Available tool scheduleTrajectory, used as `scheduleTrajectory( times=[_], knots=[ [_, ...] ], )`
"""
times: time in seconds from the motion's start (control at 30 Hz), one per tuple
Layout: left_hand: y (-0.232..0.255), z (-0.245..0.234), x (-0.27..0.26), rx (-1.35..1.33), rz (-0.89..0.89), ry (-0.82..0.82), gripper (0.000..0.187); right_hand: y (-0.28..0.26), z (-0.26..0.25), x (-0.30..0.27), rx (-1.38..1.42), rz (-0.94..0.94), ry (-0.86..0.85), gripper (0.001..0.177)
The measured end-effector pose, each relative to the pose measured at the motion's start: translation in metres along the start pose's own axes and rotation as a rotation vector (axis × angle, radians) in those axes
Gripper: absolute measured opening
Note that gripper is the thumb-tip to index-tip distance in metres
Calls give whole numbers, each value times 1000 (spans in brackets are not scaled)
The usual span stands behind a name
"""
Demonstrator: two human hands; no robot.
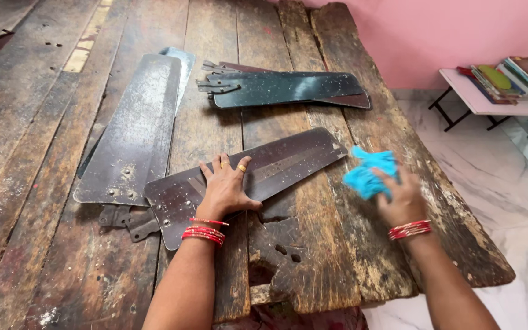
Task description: The person wipes several flat metal parts on a wooden table using a blue cloth. They handle each part one at a time, wiping both sides and edges, then place the cleaned parts aside on the table.
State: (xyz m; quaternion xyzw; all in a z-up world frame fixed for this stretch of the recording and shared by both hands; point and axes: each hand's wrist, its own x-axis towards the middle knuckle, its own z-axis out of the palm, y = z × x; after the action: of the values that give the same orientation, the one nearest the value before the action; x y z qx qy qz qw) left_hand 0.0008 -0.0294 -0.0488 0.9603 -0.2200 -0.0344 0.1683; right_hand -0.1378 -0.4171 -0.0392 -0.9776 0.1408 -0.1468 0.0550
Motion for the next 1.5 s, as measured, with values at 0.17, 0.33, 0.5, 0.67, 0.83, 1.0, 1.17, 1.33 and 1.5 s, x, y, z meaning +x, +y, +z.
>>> scheduleTrajectory(
  times=[0.17,0.33,0.5,0.67,0.83,1.0,1.17,1.33,1.5],
  knots=[
    [1,4,1,22,22,5,130,-44,36,-40,-213,-554,-129,54],
    [5,7,1,51,38,-19,130,-4,70,-3,-267,-265,-329,49],
    [12,8,-4,47,71,-13,130,52,68,48,-283,-1,-194,58],
    [21,7,-4,52,85,-25,134,-9,15,55,105,239,39,56],
    [29,7,-4,30,81,-37,146,-144,13,35,-34,-501,-202,56],
    [29,6,-5,34,60,23,149,-213,53,26,-160,-539,-491,57],
    [28,2,-5,17,42,-11,147,-164,92,77,-153,-272,-466,59],
    [30,-8,-7,-6,47,-10,146,-41,139,131,-128,55,-281,62],
    [21,-11,-8,-39,88,76,141,35,186,124,133,222,106,53]
  ],
)
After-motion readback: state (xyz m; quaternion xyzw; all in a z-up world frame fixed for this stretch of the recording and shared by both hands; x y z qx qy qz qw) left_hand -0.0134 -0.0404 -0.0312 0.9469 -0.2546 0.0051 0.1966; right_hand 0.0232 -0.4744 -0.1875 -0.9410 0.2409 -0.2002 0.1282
